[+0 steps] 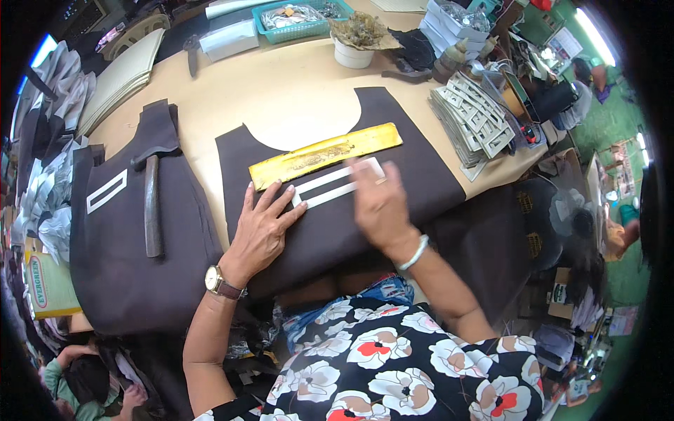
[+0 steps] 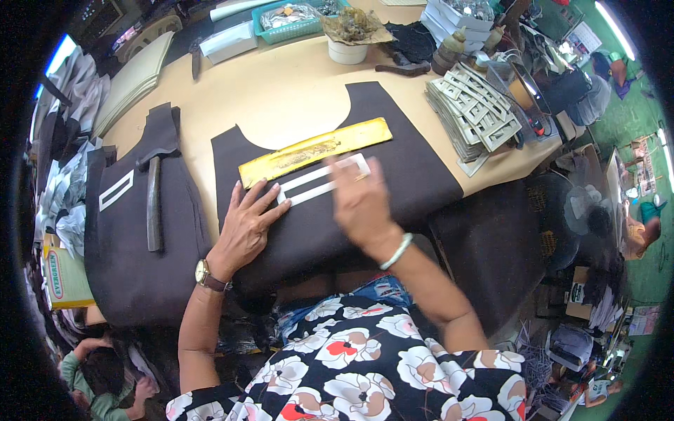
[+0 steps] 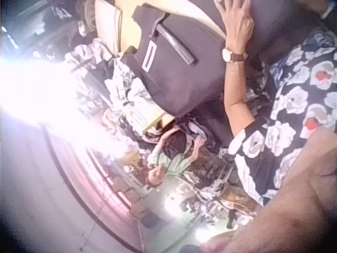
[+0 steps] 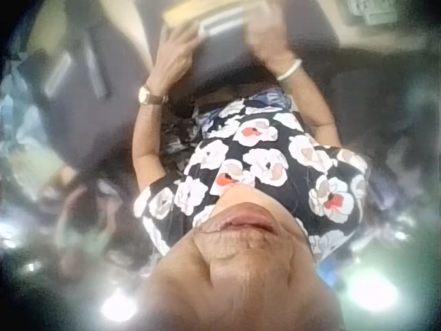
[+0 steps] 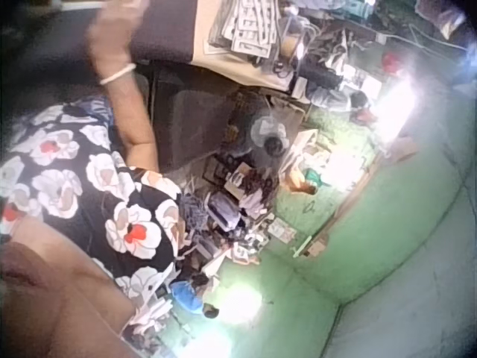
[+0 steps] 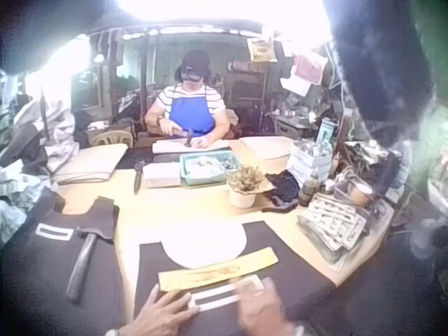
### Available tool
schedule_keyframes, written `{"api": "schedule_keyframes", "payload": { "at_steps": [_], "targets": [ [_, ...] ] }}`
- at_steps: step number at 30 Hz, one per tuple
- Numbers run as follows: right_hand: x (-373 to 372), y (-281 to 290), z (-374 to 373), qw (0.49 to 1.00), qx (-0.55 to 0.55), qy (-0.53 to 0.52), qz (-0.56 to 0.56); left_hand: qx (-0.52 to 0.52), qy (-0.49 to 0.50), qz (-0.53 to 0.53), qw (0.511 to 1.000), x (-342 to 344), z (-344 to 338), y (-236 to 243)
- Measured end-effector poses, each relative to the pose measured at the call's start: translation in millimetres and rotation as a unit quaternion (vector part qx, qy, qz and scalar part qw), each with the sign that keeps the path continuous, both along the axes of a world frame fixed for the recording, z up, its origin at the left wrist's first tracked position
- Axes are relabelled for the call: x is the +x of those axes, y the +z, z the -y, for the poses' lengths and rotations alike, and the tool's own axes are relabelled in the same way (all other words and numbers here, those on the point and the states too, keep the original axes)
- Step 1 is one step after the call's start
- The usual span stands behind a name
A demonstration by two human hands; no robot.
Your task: The person repeatedly places a rectangular template on a dark fabric piece, uses a yellow ruler to align it, and cuts out the rectangular shape with a knife. The cut pieces are removed and the process is repeated on the same fabric piece multiple times.
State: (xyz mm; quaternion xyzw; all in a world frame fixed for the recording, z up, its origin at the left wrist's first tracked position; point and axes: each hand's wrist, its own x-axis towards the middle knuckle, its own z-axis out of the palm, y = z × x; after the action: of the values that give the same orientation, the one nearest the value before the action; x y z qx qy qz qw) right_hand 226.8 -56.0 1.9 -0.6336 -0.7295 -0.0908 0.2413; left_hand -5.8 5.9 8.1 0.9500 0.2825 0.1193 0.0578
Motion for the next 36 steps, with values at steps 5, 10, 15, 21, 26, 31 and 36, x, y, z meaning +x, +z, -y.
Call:
{"api": "schedule_keyframes", "payload": {
  "at_steps": [5,10,15,21,26,31,36],
  "targets": [
    [-59,-17,20,0.992,-0.051,0.061,-0.093,0.025,-0.001,-0.029,0.999,2,1,4],
    [-23,-10,26,0.993,-0.087,0.027,-0.08,0.029,-0.002,-0.042,0.999,4,5,8],
    [26,-3,32,0.994,-0.071,-0.057,-0.055,0.034,0.034,-0.074,0.996,10,24,14],
    [36,-2,22,0.996,-0.03,-0.065,0.058,0.193,0.064,-0.156,0.967,25,45,8],
    [42,23,-8,0.994,-0.102,-0.026,0.021,0.003,0.196,-0.084,0.977,25,48,21],
    [44,8,-74,0.982,-0.139,0.131,0.005,-0.04,0.389,0.128,0.912,16,59,-6],
    [33,-10,-173,0.988,-0.121,0.077,0.047,-0.036,0.458,0.128,0.879,23,60,-13]
  ]
}}
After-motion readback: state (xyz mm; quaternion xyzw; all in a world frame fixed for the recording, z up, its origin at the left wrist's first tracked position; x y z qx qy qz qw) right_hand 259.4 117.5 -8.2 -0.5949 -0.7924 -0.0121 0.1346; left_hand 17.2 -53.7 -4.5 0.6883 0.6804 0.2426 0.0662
